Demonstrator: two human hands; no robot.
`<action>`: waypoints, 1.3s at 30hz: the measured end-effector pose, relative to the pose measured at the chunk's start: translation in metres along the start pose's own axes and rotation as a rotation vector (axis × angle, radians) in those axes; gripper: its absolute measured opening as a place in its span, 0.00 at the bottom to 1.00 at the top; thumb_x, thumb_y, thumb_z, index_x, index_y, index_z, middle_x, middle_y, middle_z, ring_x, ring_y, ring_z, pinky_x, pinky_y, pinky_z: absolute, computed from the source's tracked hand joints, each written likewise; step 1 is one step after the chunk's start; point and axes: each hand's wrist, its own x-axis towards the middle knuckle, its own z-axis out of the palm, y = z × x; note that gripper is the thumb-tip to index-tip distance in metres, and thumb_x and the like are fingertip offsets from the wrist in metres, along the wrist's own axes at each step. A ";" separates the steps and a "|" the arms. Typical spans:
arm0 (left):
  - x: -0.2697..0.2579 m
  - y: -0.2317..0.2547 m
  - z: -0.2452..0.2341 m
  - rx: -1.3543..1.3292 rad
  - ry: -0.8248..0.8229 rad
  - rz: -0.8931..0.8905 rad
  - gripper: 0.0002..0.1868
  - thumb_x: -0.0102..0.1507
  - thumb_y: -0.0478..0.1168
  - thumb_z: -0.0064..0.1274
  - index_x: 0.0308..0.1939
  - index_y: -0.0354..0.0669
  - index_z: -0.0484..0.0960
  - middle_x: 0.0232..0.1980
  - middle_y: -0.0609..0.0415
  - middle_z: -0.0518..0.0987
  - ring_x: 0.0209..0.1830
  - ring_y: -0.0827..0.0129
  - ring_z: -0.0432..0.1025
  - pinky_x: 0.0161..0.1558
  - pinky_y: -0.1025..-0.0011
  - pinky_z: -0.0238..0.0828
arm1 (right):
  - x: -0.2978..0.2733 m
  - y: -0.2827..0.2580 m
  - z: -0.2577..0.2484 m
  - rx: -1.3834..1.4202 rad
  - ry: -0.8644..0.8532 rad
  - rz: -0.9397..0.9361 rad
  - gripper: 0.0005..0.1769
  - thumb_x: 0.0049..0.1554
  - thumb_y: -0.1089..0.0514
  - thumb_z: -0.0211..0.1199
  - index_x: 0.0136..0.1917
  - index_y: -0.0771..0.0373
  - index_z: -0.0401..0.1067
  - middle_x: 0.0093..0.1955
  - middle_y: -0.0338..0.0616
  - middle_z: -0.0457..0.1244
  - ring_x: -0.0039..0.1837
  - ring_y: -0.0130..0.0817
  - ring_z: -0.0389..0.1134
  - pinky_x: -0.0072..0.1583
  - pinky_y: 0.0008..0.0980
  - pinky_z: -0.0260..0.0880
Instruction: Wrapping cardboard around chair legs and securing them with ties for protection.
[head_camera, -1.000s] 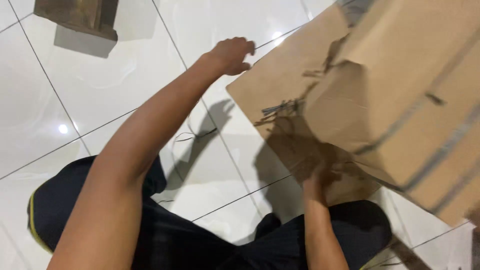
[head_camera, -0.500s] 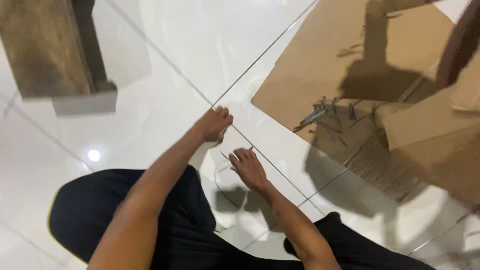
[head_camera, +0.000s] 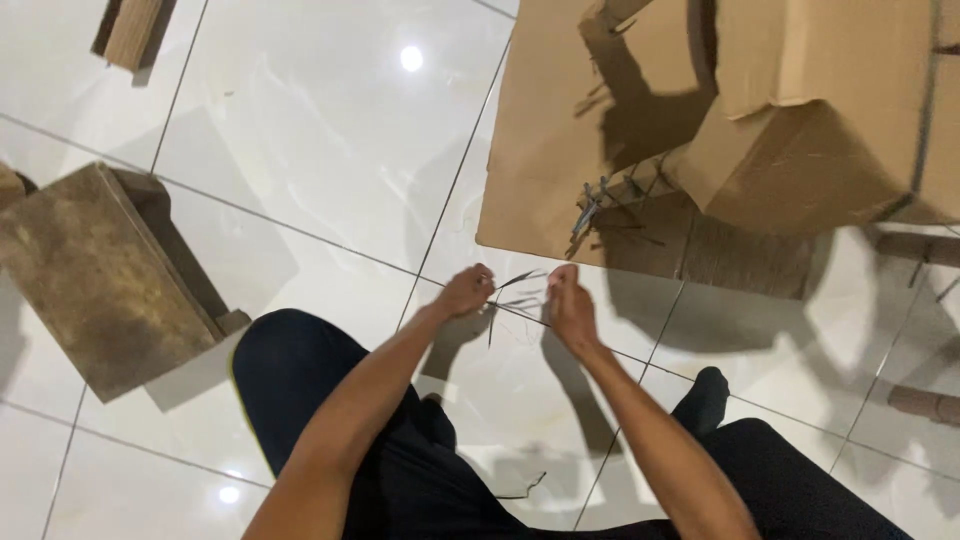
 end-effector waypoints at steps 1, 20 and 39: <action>-0.002 0.013 0.005 -0.386 0.001 0.061 0.18 0.66 0.55 0.48 0.51 0.49 0.75 0.45 0.47 0.77 0.47 0.53 0.75 0.47 0.53 0.73 | 0.005 -0.009 -0.015 -0.024 0.106 -0.074 0.06 0.67 0.59 0.41 0.57 0.58 0.56 0.37 0.60 0.68 0.42 0.66 0.71 0.46 0.59 0.66; -0.071 0.052 -0.030 -0.649 0.327 0.000 0.10 0.66 0.44 0.54 0.45 0.43 0.84 0.37 0.55 0.81 0.35 0.70 0.71 0.41 0.69 0.70 | 0.069 -0.162 -0.382 -0.060 1.097 -0.555 0.04 0.73 0.61 0.39 0.58 0.61 0.55 0.37 0.39 0.52 0.34 0.28 0.54 0.31 0.27 0.51; -0.174 0.441 -0.099 -0.396 0.609 0.544 0.12 0.69 0.43 0.51 0.39 0.40 0.85 0.25 0.47 0.78 0.27 0.66 0.70 0.34 0.63 0.70 | 0.075 -0.132 -0.378 0.232 0.905 -0.071 0.09 0.67 0.44 0.44 0.52 0.47 0.59 0.37 0.37 0.70 0.50 0.51 0.74 0.54 0.54 0.67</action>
